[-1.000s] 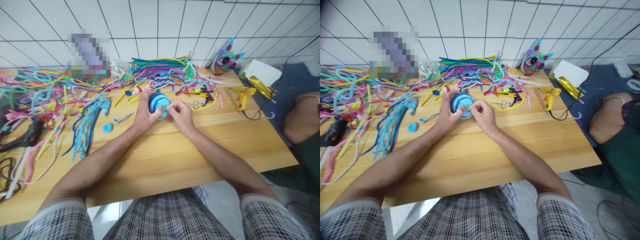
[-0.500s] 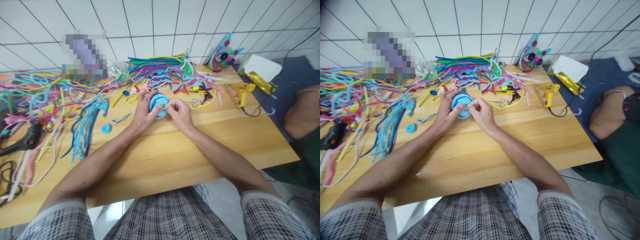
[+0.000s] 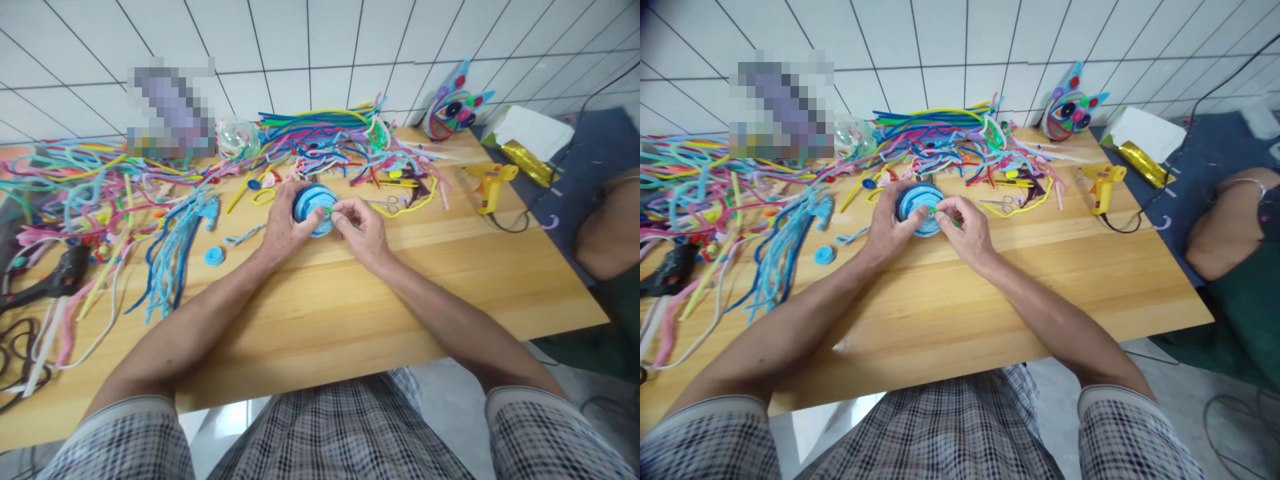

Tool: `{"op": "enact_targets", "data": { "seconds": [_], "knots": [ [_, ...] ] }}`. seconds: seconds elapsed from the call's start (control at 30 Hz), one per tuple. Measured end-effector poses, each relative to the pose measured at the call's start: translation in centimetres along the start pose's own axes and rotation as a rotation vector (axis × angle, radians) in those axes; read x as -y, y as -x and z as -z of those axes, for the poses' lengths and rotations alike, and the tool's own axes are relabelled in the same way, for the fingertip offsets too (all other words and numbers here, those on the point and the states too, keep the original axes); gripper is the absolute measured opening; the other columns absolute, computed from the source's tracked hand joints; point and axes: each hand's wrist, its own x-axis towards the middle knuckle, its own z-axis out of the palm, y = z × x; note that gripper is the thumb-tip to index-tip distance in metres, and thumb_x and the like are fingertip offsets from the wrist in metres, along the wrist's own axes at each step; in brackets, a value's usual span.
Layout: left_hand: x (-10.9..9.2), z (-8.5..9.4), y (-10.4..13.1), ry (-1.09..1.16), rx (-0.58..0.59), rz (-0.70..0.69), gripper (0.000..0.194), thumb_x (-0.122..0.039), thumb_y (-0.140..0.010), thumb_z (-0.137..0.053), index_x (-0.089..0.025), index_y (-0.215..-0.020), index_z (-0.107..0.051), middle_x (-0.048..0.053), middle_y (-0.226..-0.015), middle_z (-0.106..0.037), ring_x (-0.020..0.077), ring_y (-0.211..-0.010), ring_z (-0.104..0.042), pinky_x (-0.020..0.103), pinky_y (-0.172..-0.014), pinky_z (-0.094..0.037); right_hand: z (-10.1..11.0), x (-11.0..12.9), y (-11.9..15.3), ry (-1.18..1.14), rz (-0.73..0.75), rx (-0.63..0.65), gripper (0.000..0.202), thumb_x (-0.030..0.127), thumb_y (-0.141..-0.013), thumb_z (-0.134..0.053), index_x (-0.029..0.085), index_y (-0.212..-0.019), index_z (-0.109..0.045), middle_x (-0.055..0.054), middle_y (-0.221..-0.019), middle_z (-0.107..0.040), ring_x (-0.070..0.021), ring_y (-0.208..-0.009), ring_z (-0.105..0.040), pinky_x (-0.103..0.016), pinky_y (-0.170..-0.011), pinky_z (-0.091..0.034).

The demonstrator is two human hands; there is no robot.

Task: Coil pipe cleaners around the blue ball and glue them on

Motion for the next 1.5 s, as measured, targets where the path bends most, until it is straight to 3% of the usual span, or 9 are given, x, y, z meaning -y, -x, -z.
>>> {"op": "enact_targets", "data": {
  "seconds": [0.43,0.67,0.87,1.17,1.5],
  "knots": [
    [0.0,-0.5,0.8,-0.009,-0.07,0.015,0.063,-0.075,-0.101,-0.063,-0.025,-0.138,-0.058,0.013,-0.137,-0.067,0.0317,-0.134,-0.065,0.054,-0.121,-0.052,1.7,-1.8,0.4,0.399,0.433,-0.002,0.027,0.027,-0.107,-0.061,0.032,-0.125,-0.081,-0.006,-0.104,-0.077,-0.0234,-0.099,-0.071,-0.04,-0.093,-0.059],
    [0.2,-0.6,1.0,-0.076,-0.1,-0.028,0.064,-0.075,-0.104,-0.058,-0.026,-0.145,-0.058,0.014,-0.145,-0.065,0.0335,-0.145,-0.059,0.056,-0.128,-0.047,1.7,-2.3,0.5,0.506,0.47,0.018,0.04,0.02,-0.107,-0.056,0.035,-0.135,-0.08,-0.006,-0.102,-0.077,-0.0212,-0.094,-0.071,-0.037,-0.089,-0.06],
    [0.1,-0.5,1.0,-0.083,-0.102,-0.024,0.062,-0.074,-0.104,-0.059,-0.025,-0.143,-0.058,0.014,-0.145,-0.065,0.0329,-0.144,-0.059,0.056,-0.128,-0.046,1.9,-2.2,0.5,0.532,0.482,-0.026,0.037,0.028,-0.108,-0.059,0.032,-0.139,-0.078,-0.007,-0.108,-0.078,-0.0233,-0.101,-0.073,-0.038,-0.092,-0.061],
    [0.0,-0.4,1.0,-0.059,-0.104,0.004,0.061,-0.07,-0.103,-0.064,-0.025,-0.143,-0.057,0.013,-0.145,-0.065,0.0326,-0.143,-0.059,0.055,-0.128,-0.045,2.2,-2.6,0.3,0.519,0.496,0.015,0.038,0.019,-0.106,-0.057,0.033,-0.131,-0.082,-0.006,-0.106,-0.081,-0.0219,-0.098,-0.074,-0.038,-0.092,-0.061],
    [0.4,-1.0,1.5,-0.007,-0.13,0.009,0.064,-0.072,-0.102,-0.065,-0.025,-0.145,-0.054,0.013,-0.147,-0.061,0.0318,-0.145,-0.058,0.051,-0.127,-0.045,1.8,-2.9,0.3,0.521,0.611,-0.038,0.038,0.013,-0.107,-0.057,0.027,-0.132,-0.082,-0.006,-0.102,-0.081,-0.0176,-0.095,-0.076,-0.031,-0.089,-0.063]
  ]
}}
